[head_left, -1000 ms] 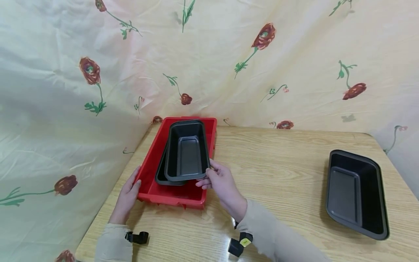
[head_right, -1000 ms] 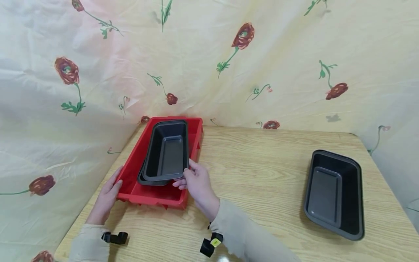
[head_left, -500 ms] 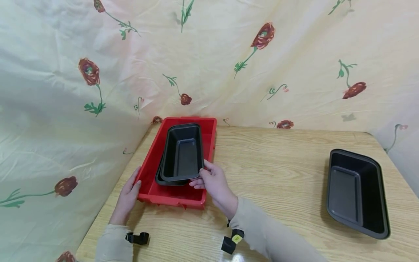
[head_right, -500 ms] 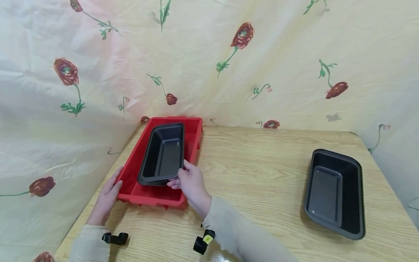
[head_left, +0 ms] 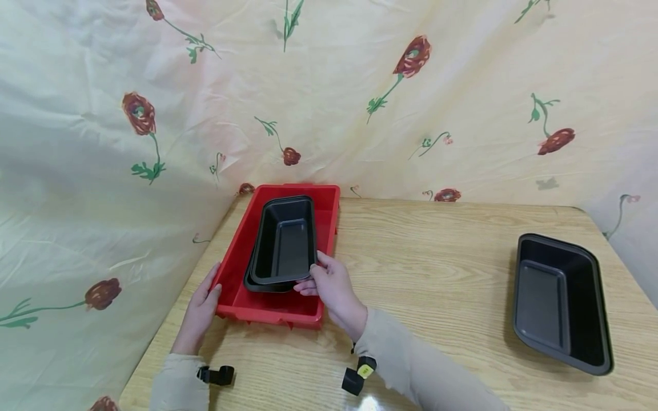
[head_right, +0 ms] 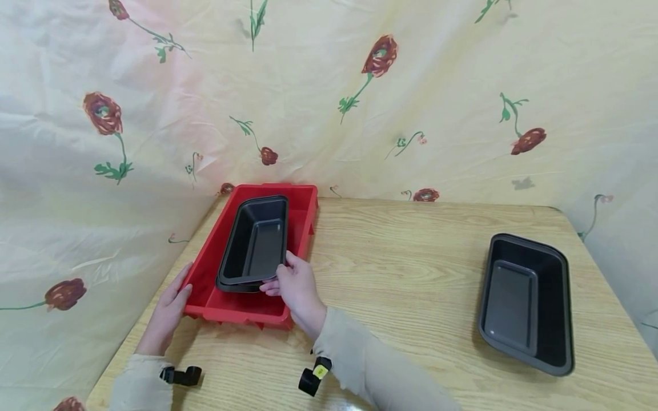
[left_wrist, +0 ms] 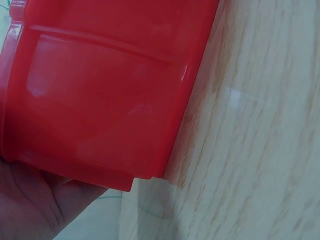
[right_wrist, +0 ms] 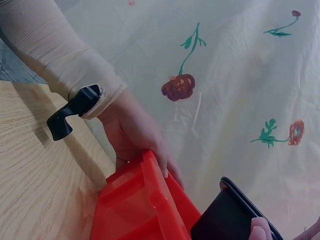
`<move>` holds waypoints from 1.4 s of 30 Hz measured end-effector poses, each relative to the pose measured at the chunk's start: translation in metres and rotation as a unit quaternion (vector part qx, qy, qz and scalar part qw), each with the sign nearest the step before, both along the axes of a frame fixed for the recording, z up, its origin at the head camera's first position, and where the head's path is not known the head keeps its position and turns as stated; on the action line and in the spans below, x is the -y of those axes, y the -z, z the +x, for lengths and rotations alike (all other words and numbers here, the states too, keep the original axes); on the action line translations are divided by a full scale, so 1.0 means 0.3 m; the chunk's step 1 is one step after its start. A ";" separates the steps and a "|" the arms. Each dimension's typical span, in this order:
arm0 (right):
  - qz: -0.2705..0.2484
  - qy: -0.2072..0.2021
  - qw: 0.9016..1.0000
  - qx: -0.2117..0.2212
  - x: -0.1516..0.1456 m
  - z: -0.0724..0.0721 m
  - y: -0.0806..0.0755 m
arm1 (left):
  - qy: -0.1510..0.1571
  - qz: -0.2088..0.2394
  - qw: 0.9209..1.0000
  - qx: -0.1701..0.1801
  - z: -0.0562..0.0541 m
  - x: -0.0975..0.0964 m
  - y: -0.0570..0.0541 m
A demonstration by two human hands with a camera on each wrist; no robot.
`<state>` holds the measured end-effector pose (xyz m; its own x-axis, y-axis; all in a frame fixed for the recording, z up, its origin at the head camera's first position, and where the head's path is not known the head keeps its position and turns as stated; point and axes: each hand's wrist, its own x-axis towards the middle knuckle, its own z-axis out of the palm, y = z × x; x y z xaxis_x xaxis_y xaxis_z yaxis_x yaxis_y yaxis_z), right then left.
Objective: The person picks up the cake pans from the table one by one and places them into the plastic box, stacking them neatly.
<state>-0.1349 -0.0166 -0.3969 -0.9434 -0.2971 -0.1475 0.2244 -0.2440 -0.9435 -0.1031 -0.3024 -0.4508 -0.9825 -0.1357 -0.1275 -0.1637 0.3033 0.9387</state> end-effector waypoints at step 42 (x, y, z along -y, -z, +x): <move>-0.007 0.031 0.999 0.028 0.098 -0.002 0.025 | 0.003 -0.003 1.000 -0.011 -0.004 0.007 0.012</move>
<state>-0.1355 -0.0459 -0.4043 -0.9505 -0.2409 -0.1962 0.2603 -0.2728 -0.9262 -0.1044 -0.3044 -0.4545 -0.9857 -0.1311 -0.1054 -0.1418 0.3105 0.9399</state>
